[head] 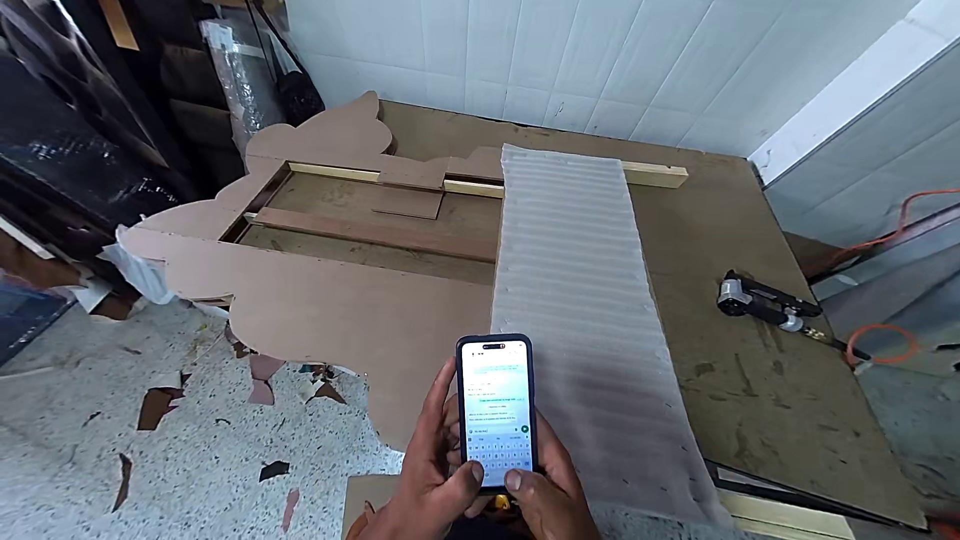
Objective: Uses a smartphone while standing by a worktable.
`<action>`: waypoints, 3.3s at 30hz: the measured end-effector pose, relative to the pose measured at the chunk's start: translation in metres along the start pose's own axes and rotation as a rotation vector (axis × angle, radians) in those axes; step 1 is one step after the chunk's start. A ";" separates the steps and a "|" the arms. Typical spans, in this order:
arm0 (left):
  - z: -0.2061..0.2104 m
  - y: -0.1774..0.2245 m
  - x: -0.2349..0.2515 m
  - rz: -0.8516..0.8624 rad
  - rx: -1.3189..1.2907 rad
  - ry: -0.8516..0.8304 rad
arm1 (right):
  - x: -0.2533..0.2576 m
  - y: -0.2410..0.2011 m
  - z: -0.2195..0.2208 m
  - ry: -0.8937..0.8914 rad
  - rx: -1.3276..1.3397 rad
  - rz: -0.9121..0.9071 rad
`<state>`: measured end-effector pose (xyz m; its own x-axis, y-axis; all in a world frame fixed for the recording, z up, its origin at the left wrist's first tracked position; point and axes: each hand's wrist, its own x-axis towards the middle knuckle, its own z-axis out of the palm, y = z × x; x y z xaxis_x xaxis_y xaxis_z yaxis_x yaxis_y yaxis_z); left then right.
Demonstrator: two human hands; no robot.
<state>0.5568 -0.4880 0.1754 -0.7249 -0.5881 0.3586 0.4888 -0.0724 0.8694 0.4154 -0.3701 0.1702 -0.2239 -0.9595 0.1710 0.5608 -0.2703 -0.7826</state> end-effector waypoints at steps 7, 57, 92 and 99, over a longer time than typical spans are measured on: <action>0.006 0.001 -0.003 0.010 0.024 -0.011 | -0.007 -0.003 0.001 0.019 0.011 -0.011; -0.003 0.028 -0.046 -0.022 0.021 -0.059 | -0.036 0.013 0.066 0.272 -0.275 -0.066; 0.007 -0.073 0.153 0.039 0.004 -0.220 | 0.083 -0.046 -0.103 0.124 -0.049 -0.212; -0.009 -0.204 0.261 0.030 0.082 -0.275 | 0.165 -0.044 -0.259 0.110 -0.015 -0.180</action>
<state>0.2722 -0.6339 0.0886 -0.8209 -0.3475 0.4531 0.4788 0.0137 0.8778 0.1473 -0.4957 0.0781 -0.4056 -0.8810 0.2434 0.4916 -0.4348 -0.7545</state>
